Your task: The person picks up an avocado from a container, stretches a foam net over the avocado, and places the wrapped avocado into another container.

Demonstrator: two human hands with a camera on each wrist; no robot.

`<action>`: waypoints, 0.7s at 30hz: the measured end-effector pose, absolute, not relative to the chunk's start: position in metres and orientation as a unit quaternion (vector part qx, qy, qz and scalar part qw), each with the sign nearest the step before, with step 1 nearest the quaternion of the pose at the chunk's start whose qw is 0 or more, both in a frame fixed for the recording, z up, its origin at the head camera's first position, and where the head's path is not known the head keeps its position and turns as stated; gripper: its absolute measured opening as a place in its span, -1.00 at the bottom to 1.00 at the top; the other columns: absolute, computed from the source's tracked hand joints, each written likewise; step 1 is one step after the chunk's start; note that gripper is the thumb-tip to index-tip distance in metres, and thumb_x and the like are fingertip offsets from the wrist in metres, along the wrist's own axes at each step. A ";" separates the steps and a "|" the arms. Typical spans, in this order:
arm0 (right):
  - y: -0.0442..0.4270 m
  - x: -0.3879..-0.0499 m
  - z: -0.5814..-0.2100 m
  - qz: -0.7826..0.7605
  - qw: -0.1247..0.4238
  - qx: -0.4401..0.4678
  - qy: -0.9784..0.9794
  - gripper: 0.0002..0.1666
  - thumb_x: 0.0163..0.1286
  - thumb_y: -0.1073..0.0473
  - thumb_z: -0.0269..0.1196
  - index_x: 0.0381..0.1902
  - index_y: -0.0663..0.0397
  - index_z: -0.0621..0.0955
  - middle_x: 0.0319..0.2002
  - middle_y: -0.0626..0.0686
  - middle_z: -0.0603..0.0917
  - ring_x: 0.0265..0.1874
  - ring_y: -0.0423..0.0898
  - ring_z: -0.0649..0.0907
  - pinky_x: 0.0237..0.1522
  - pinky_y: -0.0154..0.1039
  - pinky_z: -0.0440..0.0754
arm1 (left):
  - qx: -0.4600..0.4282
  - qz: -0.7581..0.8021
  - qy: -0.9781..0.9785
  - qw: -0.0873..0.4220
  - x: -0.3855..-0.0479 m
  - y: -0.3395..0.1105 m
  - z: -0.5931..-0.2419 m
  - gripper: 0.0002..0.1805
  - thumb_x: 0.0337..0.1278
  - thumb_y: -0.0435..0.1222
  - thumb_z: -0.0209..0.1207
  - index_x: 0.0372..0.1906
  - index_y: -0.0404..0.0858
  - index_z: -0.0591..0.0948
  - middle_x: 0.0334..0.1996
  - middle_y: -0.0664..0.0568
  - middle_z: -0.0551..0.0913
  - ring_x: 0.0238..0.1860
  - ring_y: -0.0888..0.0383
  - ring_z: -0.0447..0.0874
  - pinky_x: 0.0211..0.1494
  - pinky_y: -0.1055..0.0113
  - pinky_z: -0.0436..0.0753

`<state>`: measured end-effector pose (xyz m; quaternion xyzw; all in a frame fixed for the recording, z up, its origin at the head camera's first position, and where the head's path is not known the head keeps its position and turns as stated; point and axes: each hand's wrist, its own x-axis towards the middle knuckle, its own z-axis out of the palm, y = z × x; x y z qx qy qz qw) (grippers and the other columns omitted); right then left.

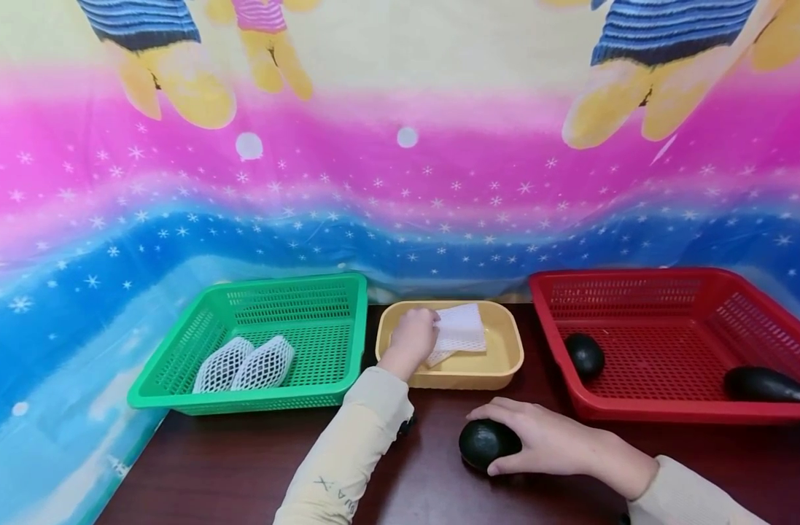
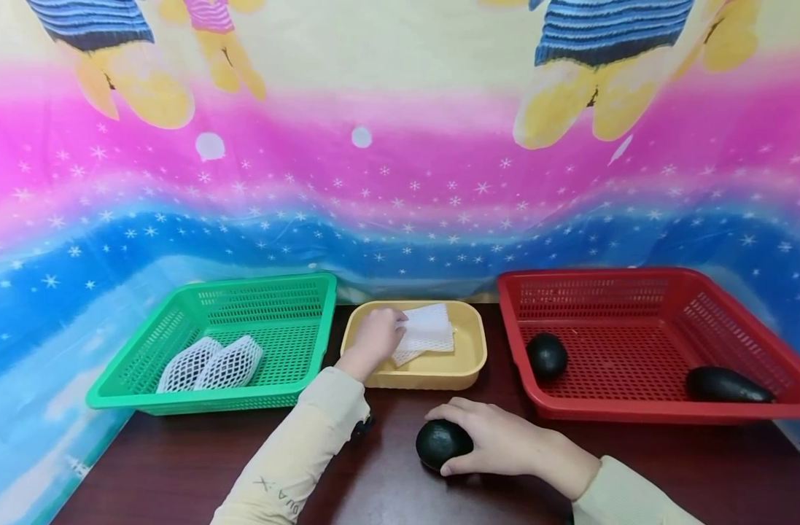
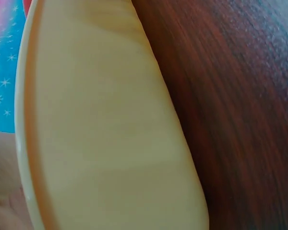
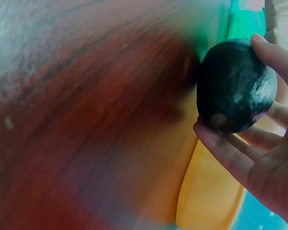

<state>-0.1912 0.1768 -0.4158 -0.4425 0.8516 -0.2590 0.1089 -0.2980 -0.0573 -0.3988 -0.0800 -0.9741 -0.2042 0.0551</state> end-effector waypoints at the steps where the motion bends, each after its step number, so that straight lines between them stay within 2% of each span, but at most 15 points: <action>1: 0.177 -0.191 -0.416 -0.259 0.105 -0.445 0.851 -0.32 0.31 -0.25 0.41 0.29 -0.14 0.56 0.08 -0.25 0.56 0.03 -0.28 0.57 0.01 -0.22 0.61 | -0.081 -0.207 -0.973 0.064 -0.297 -0.058 -0.398 -0.75 0.44 -0.33 0.22 0.10 -0.22 0.74 0.03 -0.04 0.75 0.01 -0.02 0.73 -0.02 0.15 0.71; 7: 0.177 -0.192 -0.418 -0.254 0.091 -0.455 0.849 -0.29 0.31 -0.25 0.42 0.31 -0.11 0.56 0.08 -0.20 0.56 0.01 -0.27 0.58 -0.02 -0.21 0.62 | -0.086 -0.201 -0.969 0.113 -0.293 -0.059 -0.394 -0.78 0.41 -0.32 0.25 0.06 -0.21 0.75 -0.03 -0.03 0.76 -0.05 0.01 0.74 -0.07 0.20 0.71; 21: 0.177 -0.189 -0.415 -0.234 0.120 -0.430 0.864 -0.17 0.23 -0.16 0.50 0.39 -0.07 0.51 0.13 -0.19 0.55 0.06 -0.26 0.58 0.05 -0.18 0.63 | -0.106 -0.206 -0.961 0.151 -0.278 -0.061 -0.379 -0.78 0.41 -0.28 0.27 0.06 -0.20 0.75 -0.06 -0.02 0.75 -0.07 0.05 0.74 -0.02 0.24 0.70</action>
